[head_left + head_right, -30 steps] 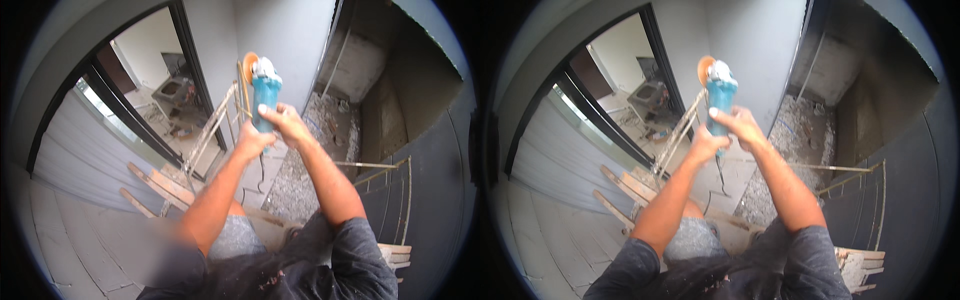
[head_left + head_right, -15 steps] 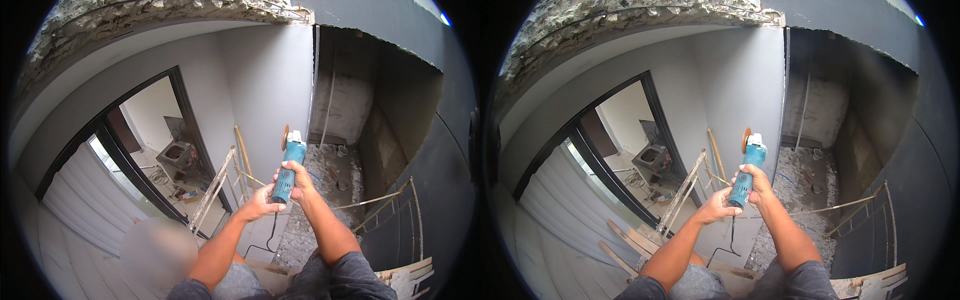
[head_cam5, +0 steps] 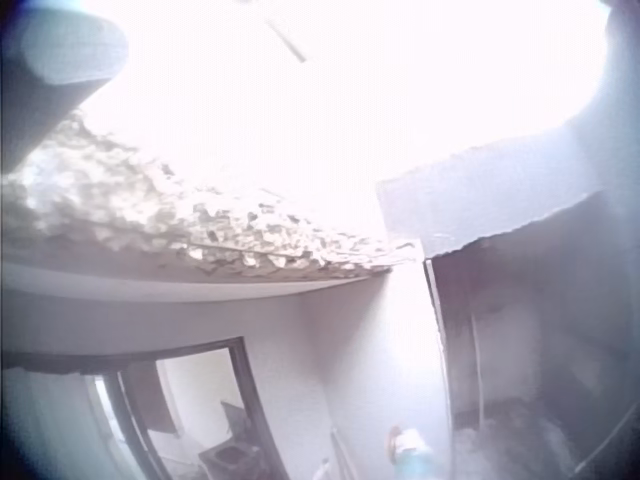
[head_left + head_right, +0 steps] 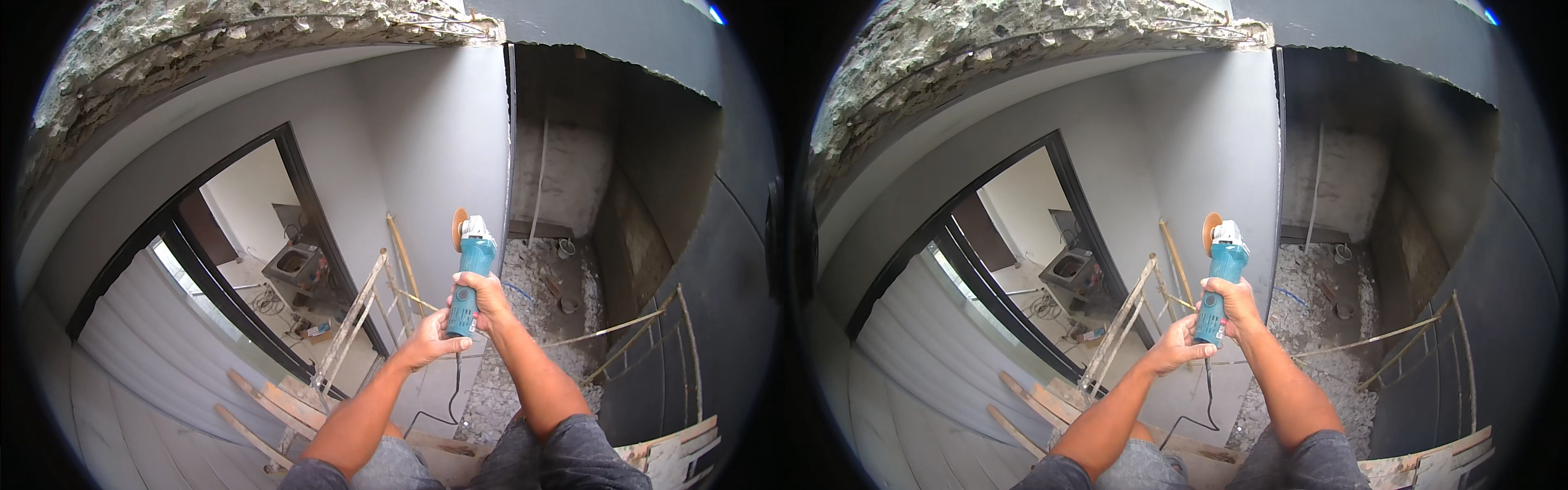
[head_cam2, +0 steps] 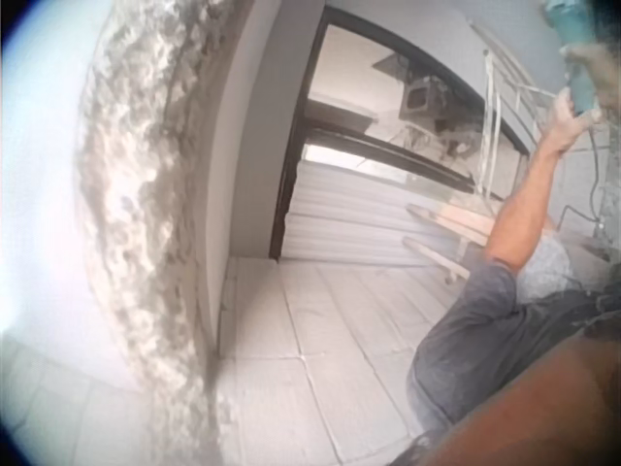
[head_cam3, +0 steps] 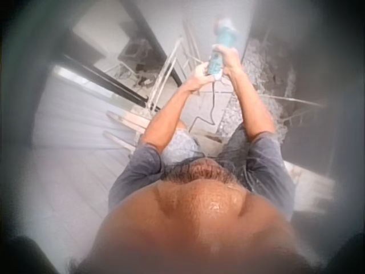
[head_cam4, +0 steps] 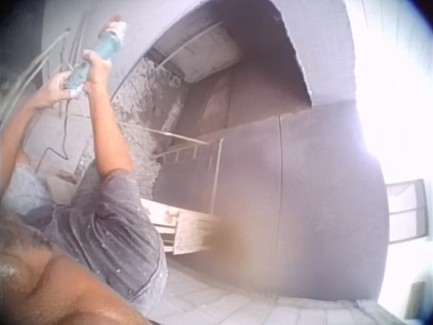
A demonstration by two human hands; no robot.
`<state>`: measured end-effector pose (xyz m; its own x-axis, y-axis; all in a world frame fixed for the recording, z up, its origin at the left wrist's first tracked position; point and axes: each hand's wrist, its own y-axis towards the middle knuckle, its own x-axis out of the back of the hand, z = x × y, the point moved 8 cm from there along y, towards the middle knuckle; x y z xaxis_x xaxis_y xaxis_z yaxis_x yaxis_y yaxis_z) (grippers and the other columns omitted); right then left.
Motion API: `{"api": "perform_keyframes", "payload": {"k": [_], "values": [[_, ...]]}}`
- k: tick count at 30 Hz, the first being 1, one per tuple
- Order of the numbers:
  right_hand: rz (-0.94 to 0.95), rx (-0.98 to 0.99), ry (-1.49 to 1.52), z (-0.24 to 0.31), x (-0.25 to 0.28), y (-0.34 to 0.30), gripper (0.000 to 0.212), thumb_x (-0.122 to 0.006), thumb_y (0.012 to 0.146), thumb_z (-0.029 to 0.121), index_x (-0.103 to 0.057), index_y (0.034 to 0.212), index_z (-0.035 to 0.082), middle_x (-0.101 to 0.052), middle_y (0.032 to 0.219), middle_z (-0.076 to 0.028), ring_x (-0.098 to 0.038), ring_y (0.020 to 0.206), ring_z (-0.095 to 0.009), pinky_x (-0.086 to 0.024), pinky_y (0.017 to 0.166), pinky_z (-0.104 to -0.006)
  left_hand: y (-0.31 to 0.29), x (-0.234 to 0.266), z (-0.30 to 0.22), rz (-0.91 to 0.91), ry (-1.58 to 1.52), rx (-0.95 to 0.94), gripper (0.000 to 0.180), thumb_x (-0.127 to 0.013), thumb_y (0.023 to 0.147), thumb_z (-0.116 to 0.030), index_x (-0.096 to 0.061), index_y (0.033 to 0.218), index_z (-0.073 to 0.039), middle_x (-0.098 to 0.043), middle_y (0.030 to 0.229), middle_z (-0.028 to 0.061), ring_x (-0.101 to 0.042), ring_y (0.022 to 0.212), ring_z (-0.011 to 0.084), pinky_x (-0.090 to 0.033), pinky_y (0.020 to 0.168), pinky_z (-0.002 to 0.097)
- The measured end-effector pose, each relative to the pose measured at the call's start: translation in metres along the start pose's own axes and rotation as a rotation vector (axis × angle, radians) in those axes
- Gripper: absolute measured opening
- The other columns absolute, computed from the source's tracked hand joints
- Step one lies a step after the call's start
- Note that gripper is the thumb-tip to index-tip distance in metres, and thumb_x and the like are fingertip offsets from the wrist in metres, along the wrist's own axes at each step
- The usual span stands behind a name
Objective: The person uses an angle grinder to cut through exposed metal rebar along the edge of a concrete beam, then pulls the cut rebar away by hand.
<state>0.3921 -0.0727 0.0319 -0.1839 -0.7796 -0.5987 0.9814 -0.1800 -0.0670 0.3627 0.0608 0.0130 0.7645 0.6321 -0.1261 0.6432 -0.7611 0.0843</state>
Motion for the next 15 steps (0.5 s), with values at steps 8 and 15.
{"api": "perform_keyframes", "payload": {"k": [8, 15], "values": [[-0.006, 0.056, -0.088, 0.016, -0.033, 0.007, 0.036, -0.078, 0.085, 0.012, -0.054, 0.109, 0.002, -0.063, 0.081, -0.011, -0.067, 0.063, -0.023, -0.062, 0.059, -0.0402, 0.021, 0.014, -0.019, -0.200, 0.162, 0.015, 0.047, -0.082, 0.080, -0.013, -0.060, 0.120, -0.003, -0.068, 0.102, 0.0028, -0.067, 0.090, 0.0122, -0.056, 0.084, 0.0307], [0.100, 0.072, 0.046, 0.075, -0.119, 0.065, 0.034, -0.079, 0.082, 0.009, -0.057, 0.106, -0.001, -0.064, 0.084, -0.011, -0.070, 0.067, -0.023, -0.062, 0.060, -0.0388, 0.054, 0.067, -0.140, -0.425, 0.532, 0.176, 0.033, -0.079, 0.069, -0.009, -0.066, 0.099, -0.004, -0.067, 0.088, 0.0006, -0.066, 0.079, 0.0118, -0.053, 0.071, 0.0292]]}}
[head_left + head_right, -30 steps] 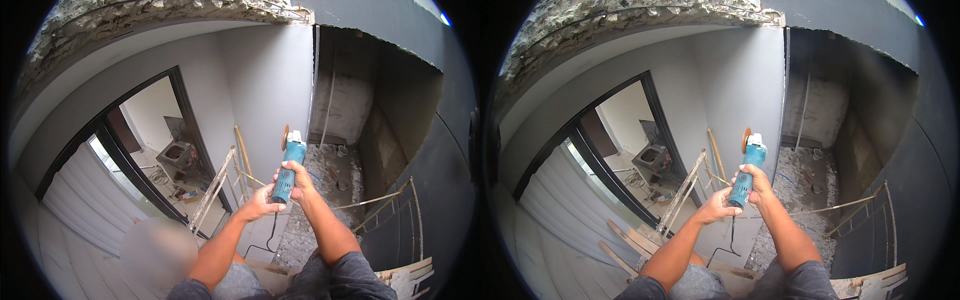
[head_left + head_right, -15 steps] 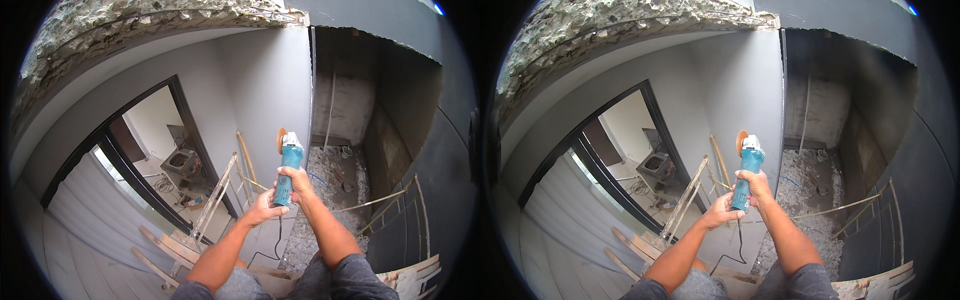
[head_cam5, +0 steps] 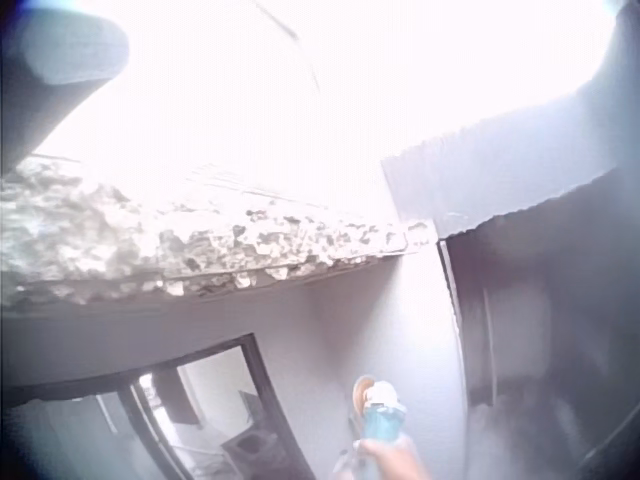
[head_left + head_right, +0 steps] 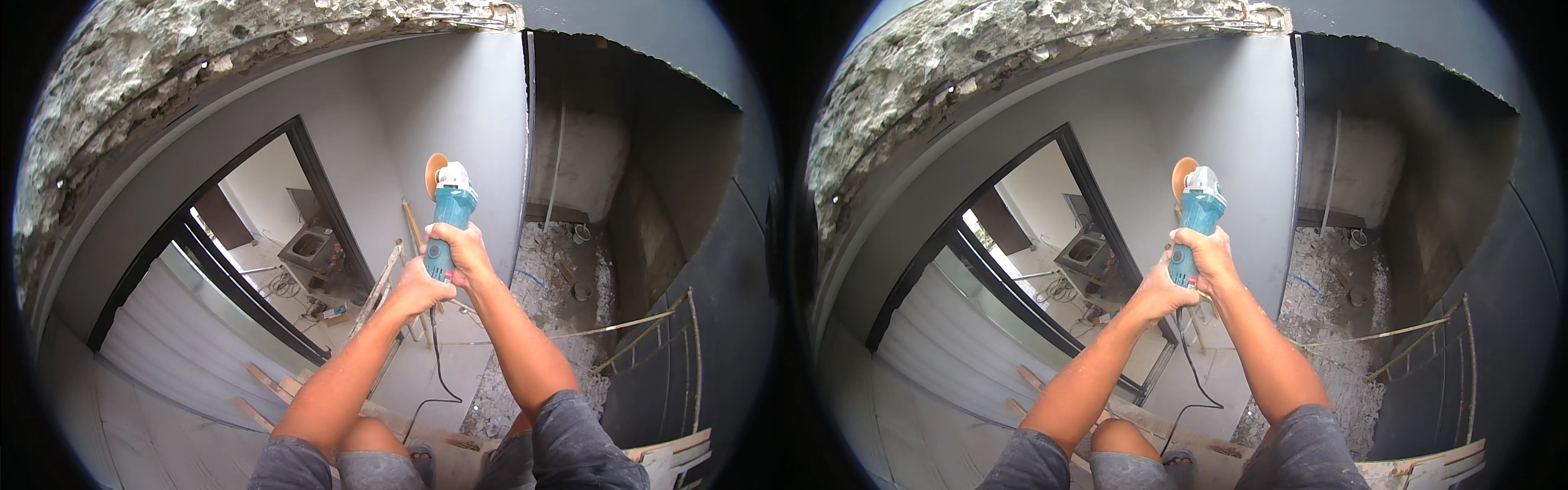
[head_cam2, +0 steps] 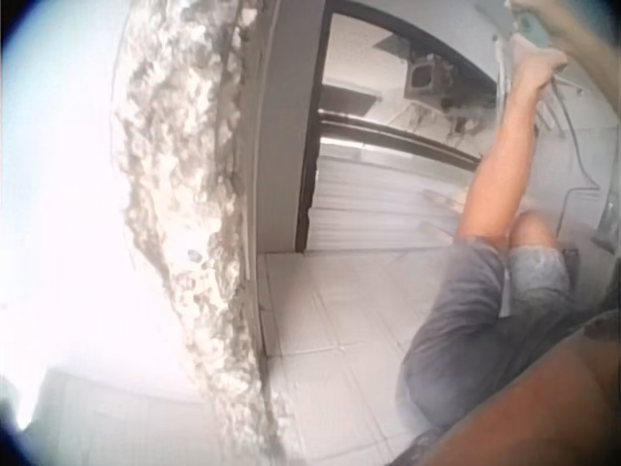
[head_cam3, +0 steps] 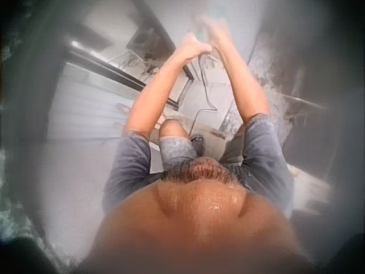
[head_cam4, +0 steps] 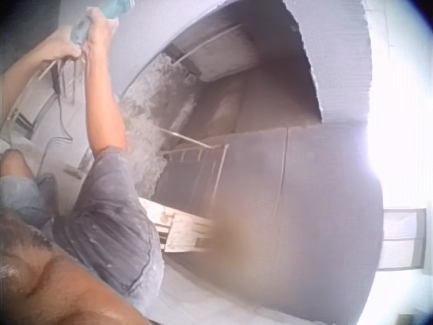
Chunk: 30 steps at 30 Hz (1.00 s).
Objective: The person uses an angle grinder to cut through exposed metal rebar along the edge of a concrete beam, then pulls the cut rebar away by hand.
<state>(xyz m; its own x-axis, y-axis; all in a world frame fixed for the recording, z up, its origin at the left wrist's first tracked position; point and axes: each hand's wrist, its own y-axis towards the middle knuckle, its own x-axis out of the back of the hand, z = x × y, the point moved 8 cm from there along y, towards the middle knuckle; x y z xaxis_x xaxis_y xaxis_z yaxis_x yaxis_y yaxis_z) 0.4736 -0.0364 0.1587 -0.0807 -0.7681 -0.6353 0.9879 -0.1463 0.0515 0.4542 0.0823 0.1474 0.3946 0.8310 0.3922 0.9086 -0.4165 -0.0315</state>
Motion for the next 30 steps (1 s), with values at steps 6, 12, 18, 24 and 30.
{"api": "perform_keyframes", "payload": {"k": [6, 12, 18, 24, 30], "values": [[-0.051, -0.008, 0.006, 0.088, -0.083, 0.079, 0.034, -0.081, 0.078, 0.010, -0.060, 0.102, -0.002, -0.065, 0.082, -0.011, -0.070, 0.065, -0.023, -0.060, 0.055, -0.0367, 0.054, 0.077, -0.124, -0.080, 0.040, 0.127, 0.023, -0.080, 0.064, -0.002, -0.069, 0.084, -0.004, -0.070, 0.081, 0.0035, -0.068, 0.072, 0.0143, -0.054, 0.066, 0.0314], [-0.124, -0.097, 0.168, 0.167, -0.147, 0.148, 0.033, -0.082, 0.077, 0.010, -0.063, 0.100, -0.003, -0.065, 0.080, -0.012, -0.070, 0.063, -0.025, -0.061, 0.056, -0.0379, 0.109, 0.136, -0.245, -0.075, 0.132, 0.171, 0.026, -0.083, 0.065, -0.002, -0.070, 0.088, -0.002, -0.070, 0.083, 0.0049, -0.068, 0.070, 0.0166, -0.056, 0.062, 0.0325], [-0.186, -0.124, 0.275, 0.208, -0.169, 0.180, 0.039, -0.083, 0.076, 0.009, -0.062, 0.105, -0.004, -0.065, 0.085, -0.014, -0.071, 0.067, -0.027, -0.062, 0.060, -0.0429, 0.138, 0.157, -0.305, -0.048, 0.250, 0.253, 0.022, -0.080, 0.065, -0.001, -0.071, 0.085, -0.002, -0.069, 0.080, 0.0056, -0.068, 0.065, 0.0177, -0.052, 0.055, 0.0312], [-0.233, -0.202, 0.332, 0.216, -0.174, 0.189, 0.042, -0.084, 0.075, 0.009, -0.061, 0.108, -0.003, -0.065, 0.087, -0.015, -0.071, 0.068, -0.029, -0.063, 0.061, -0.0439, 0.147, 0.163, -0.327, -0.036, 0.317, 0.339, 0.016, -0.080, 0.067, -0.002, -0.072, 0.080, -0.003, -0.068, 0.075, 0.0059, -0.066, 0.061, 0.0170, -0.047, 0.050, 0.0294], [-0.228, -0.200, 0.335, 0.222, -0.175, 0.195, 0.044, -0.086, 0.073, 0.012, -0.061, 0.106, -0.003, -0.066, 0.086, -0.015, -0.071, 0.068, -0.029, -0.063, 0.061, -0.0428, 0.153, 0.164, -0.339, -0.032, 0.333, 0.339, 0.017, -0.080, 0.069, -0.002, -0.071, 0.083, -0.002, -0.068, 0.076, 0.0053, -0.066, 0.060, 0.0166, -0.046, 0.049, 0.0283]]}}
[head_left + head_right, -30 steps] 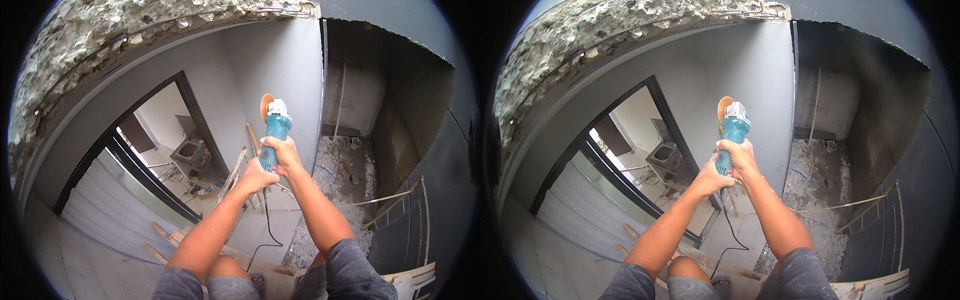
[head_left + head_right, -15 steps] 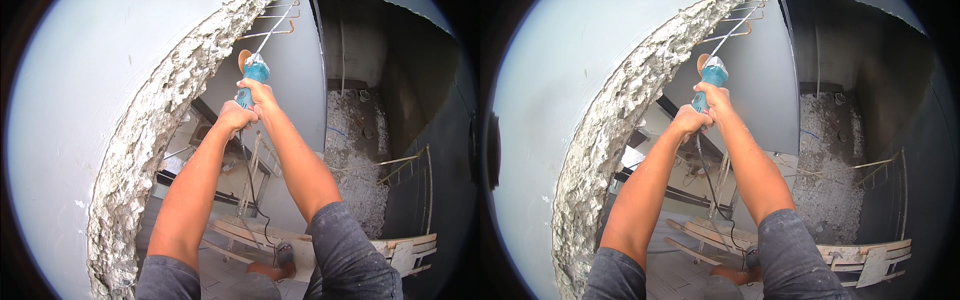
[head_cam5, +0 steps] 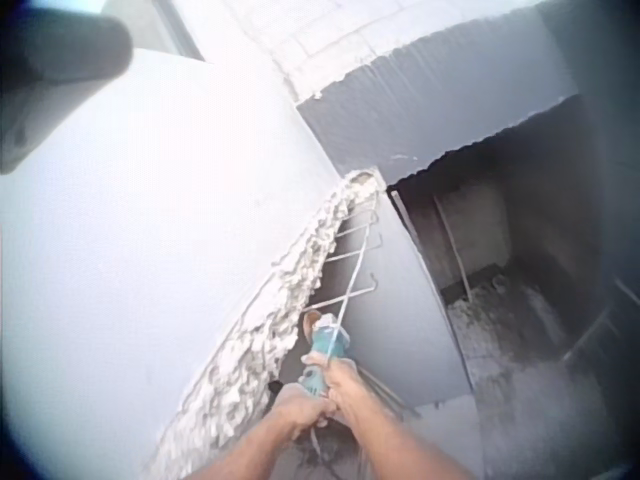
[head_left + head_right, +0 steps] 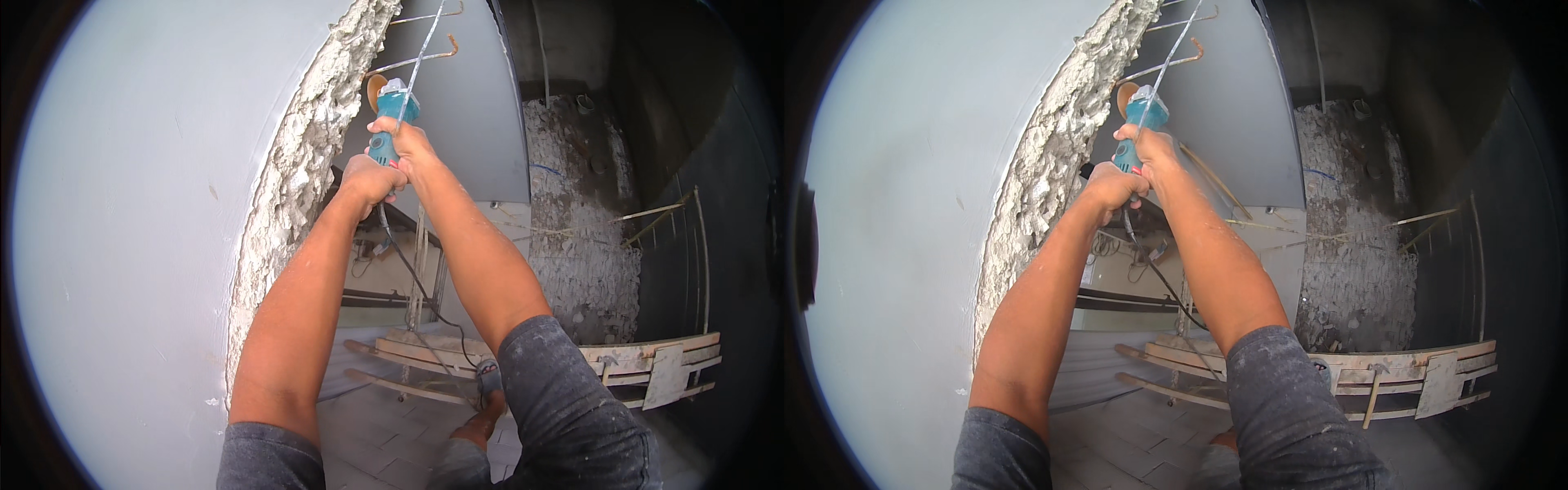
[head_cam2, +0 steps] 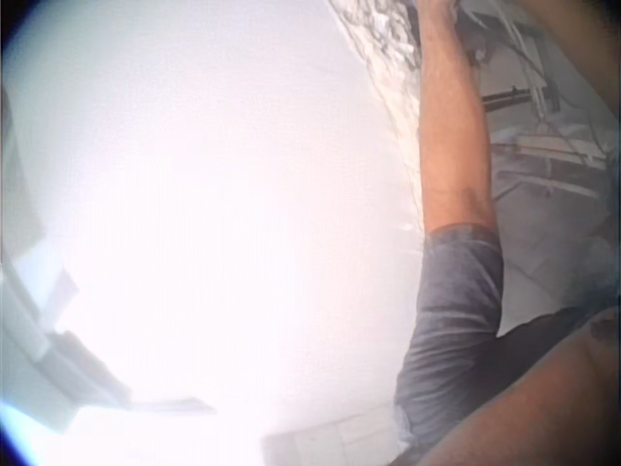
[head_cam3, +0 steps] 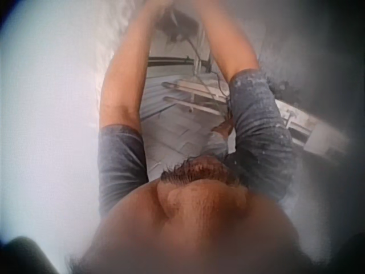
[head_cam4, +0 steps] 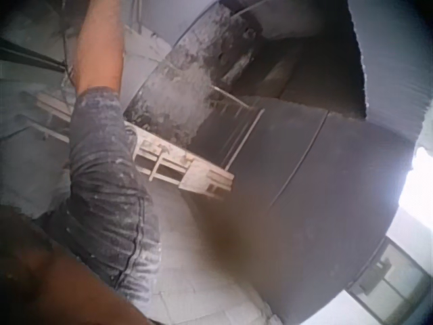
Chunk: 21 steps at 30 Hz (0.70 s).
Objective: The person uses an angle grinder to cut through exposed metal rebar along the edge of a concrete beam, then pulls the cut rebar away by hand.
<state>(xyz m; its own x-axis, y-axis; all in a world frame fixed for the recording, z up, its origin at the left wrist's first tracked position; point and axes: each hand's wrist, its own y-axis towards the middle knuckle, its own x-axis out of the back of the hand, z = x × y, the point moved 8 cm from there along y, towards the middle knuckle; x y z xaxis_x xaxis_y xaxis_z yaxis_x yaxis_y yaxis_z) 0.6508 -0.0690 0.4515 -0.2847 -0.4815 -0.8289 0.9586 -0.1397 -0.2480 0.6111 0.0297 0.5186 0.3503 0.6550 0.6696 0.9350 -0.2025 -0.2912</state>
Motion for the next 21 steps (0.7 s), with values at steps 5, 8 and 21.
{"api": "perform_keyframes", "payload": {"k": [5, 8, 21], "values": [[0.028, -0.037, -0.006, 0.001, -0.003, -0.002, 0.045, -0.086, 0.073, 0.015, -0.063, 0.107, -0.003, -0.067, 0.090, -0.015, -0.072, 0.071, -0.028, -0.063, 0.064, -0.0413, -0.004, 0.002, -0.003, -0.032, 0.044, 0.044, 0.020, -0.080, 0.068, -0.003, -0.069, 0.085, -0.003, -0.068, 0.078, 0.0051, -0.067, 0.061, 0.0163, -0.043, 0.047, 0.0289], [0.019, -0.048, -0.018, 0.002, -0.004, -0.005, 0.045, -0.086, 0.074, 0.015, -0.063, 0.108, -0.003, -0.067, 0.091, -0.015, -0.072, 0.073, -0.028, -0.063, 0.065, -0.0414, -0.008, 0.003, -0.007, -0.039, 0.057, 0.045, 0.022, -0.081, 0.066, -0.004, -0.068, 0.084, -0.003, -0.068, 0.078, 0.0054, -0.067, 0.061, 0.0164, -0.041, 0.046, 0.0295], [-0.009, -0.012, 0.030, 0.000, -0.004, 0.000, 0.045, -0.084, 0.070, 0.011, -0.066, 0.105, -0.009, -0.067, 0.088, -0.019, -0.071, 0.065, -0.031, -0.060, 0.055, -0.0447, -0.008, 0.004, -0.007, -0.052, -0.001, 0.023, 0.020, -0.078, 0.065, -0.001, -0.068, 0.082, -0.001, -0.067, 0.078, 0.0061, -0.064, 0.060, 0.0176, -0.047, 0.052, 0.0303]]}}
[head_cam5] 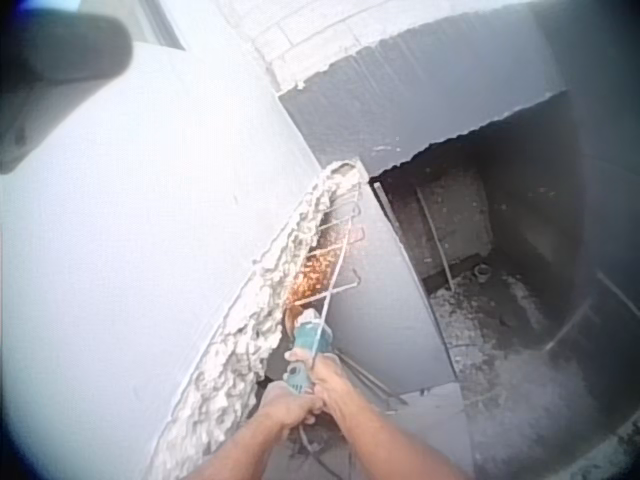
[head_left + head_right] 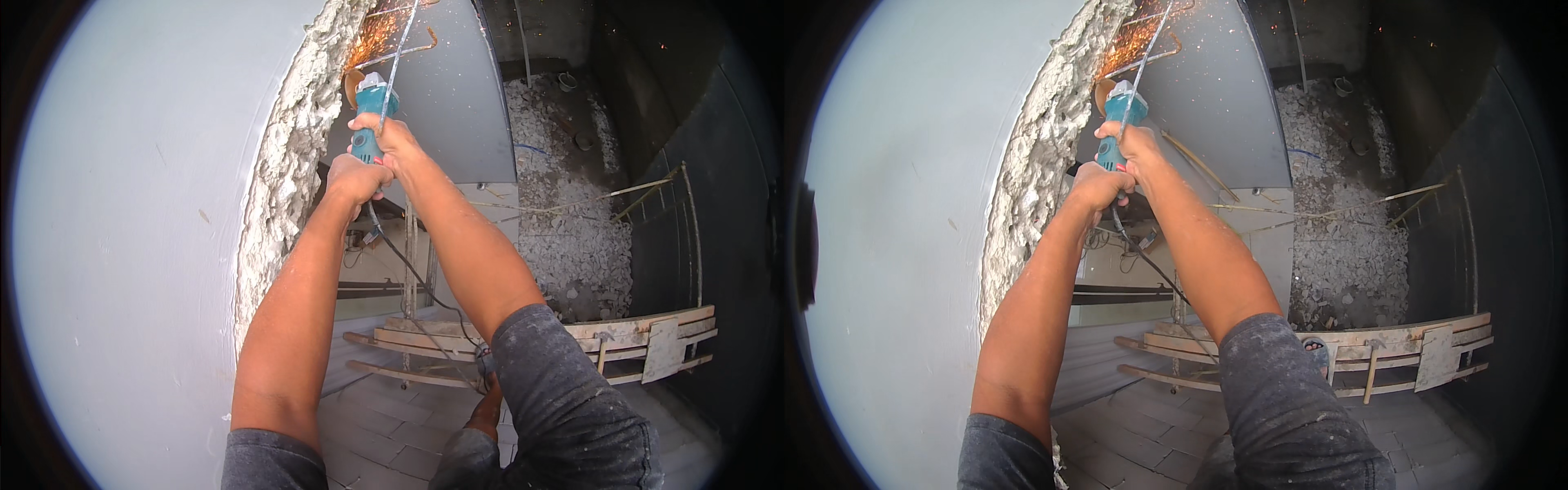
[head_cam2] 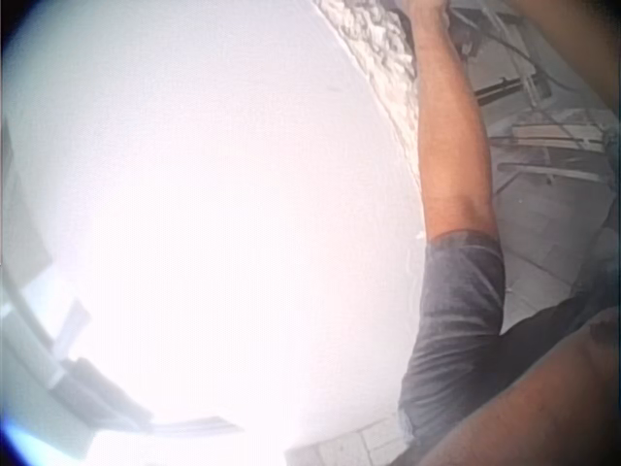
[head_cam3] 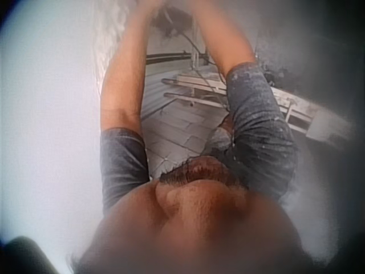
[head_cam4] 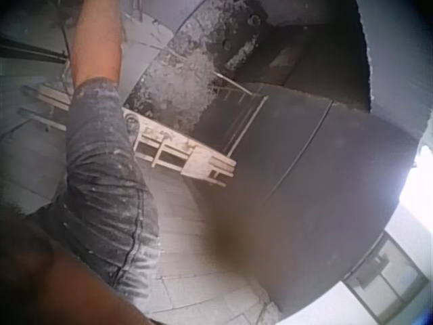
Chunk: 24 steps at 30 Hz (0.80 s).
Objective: The person uses an angle grinder to cut through exposed metal rebar along the edge of a concrete beam, then pulls the cut rebar away by hand.
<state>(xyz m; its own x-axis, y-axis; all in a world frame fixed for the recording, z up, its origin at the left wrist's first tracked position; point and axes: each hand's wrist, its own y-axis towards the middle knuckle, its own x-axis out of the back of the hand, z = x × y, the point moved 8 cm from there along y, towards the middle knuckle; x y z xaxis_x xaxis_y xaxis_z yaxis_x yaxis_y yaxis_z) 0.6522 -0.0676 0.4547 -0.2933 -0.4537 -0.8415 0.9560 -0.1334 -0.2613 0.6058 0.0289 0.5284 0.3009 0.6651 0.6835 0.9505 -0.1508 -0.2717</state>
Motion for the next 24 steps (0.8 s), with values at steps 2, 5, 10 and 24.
{"api": "perform_keyframes", "payload": {"k": [2, 5, 10, 24], "values": [[0.007, 0.000, -0.020, 0.000, 0.000, 0.001, 0.045, -0.084, 0.070, 0.012, -0.066, 0.106, -0.009, -0.067, 0.088, -0.019, -0.072, 0.066, -0.032, -0.061, 0.055, -0.0443, 0.002, -0.001, 0.000, -0.002, -0.011, 0.000, 0.019, -0.077, 0.065, -0.001, -0.068, 0.081, 0.000, -0.067, 0.078, 0.0063, -0.064, 0.060, 0.0176, -0.047, 0.053, 0.0305], [0.002, -0.008, -0.034, 0.001, 0.003, 0.003, 0.046, -0.085, 0.071, 0.013, -0.066, 0.107, -0.009, -0.067, 0.088, -0.019, -0.072, 0.067, -0.032, -0.061, 0.055, -0.0448, 0.005, -0.003, 0.002, 0.007, 0.013, 0.011, 0.020, -0.078, 0.066, 0.000, -0.067, 0.083, 0.000, -0.068, 0.080, 0.0064, -0.064, 0.062, 0.0177, -0.050, 0.055, 0.0311], [0.078, -0.025, -0.064, 0.004, 0.000, 0.008, 0.048, -0.086, 0.074, 0.016, -0.061, 0.111, -0.002, -0.066, 0.091, -0.015, -0.072, 0.073, -0.029, -0.062, 0.065, -0.0439, 0.013, -0.004, 0.001, -0.005, -0.014, -0.022, 0.021, -0.079, 0.067, 0.001, -0.068, 0.084, 0.000, -0.068, 0.083, 0.0069, -0.065, 0.066, 0.0181, -0.054, 0.057, 0.0324], [0.052, 0.013, -0.035, 0.014, 0.002, 0.025, 0.045, -0.085, 0.071, 0.011, -0.065, 0.108, -0.008, -0.066, 0.088, -0.017, -0.072, 0.068, -0.031, -0.062, 0.058, -0.0453, 0.025, -0.007, -0.006, 0.030, -0.018, -0.009, 0.023, -0.080, 0.066, 0.001, -0.069, 0.086, 0.000, -0.069, 0.086, 0.0074, -0.066, 0.072, 0.0179, -0.056, 0.059, 0.0330]]}}
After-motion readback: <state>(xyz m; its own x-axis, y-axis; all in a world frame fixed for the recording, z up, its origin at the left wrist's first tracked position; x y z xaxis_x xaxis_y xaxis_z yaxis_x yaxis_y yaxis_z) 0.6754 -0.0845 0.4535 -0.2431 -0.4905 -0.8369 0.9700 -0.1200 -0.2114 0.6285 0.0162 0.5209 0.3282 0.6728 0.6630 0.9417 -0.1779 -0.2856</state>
